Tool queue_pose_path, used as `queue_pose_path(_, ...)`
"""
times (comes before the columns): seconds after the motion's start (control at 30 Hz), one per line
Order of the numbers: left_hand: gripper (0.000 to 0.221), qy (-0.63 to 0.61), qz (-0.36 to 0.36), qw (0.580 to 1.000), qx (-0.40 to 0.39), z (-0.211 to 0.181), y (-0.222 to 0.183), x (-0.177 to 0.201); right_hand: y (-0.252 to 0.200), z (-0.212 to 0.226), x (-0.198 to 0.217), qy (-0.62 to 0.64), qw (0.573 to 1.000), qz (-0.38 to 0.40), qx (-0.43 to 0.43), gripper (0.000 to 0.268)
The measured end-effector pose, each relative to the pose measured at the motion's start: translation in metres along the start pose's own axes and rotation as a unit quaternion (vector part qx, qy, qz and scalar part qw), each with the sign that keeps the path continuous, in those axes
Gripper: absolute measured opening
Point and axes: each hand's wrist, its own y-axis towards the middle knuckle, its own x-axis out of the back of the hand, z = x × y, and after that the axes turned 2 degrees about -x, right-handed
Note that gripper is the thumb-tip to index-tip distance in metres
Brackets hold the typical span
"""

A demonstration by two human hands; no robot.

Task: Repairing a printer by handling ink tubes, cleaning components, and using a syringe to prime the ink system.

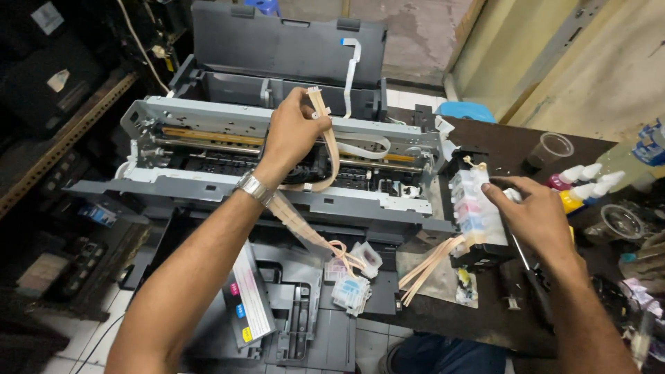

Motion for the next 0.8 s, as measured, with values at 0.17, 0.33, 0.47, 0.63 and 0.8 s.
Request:
queue_pose_path(0.17,0.02,-0.081,0.011,0.996,0.029,-0.006,-0.026,0.033,-0.017,0.043,0.004,0.042,0.998,0.023,0.029,0.032)
queue_pose_path(0.33,0.015,-0.102,0.021,0.993,0.053,0.019,-0.04,0.06,-0.022,0.09,-0.01,0.069,0.981,0.124,0.133,0.029)
queue_pose_path(0.47,0.038,-0.124,0.028,0.99,0.063,0.026,-0.057,0.081,-0.035,0.141,-0.018,0.084,0.945,0.208,0.238,0.038)
queue_pose_path(0.63,0.042,-0.122,0.057,0.987,0.083,0.03,-0.054,0.1,-0.023,0.174,-0.05,0.059,0.928,0.227,0.29,0.036)
queue_pose_path(0.8,0.036,-0.002,0.103,0.995,0.002,0.044,-0.047,0.099,-0.013,0.191,-0.081,0.058,0.916,0.231,0.323,0.038)
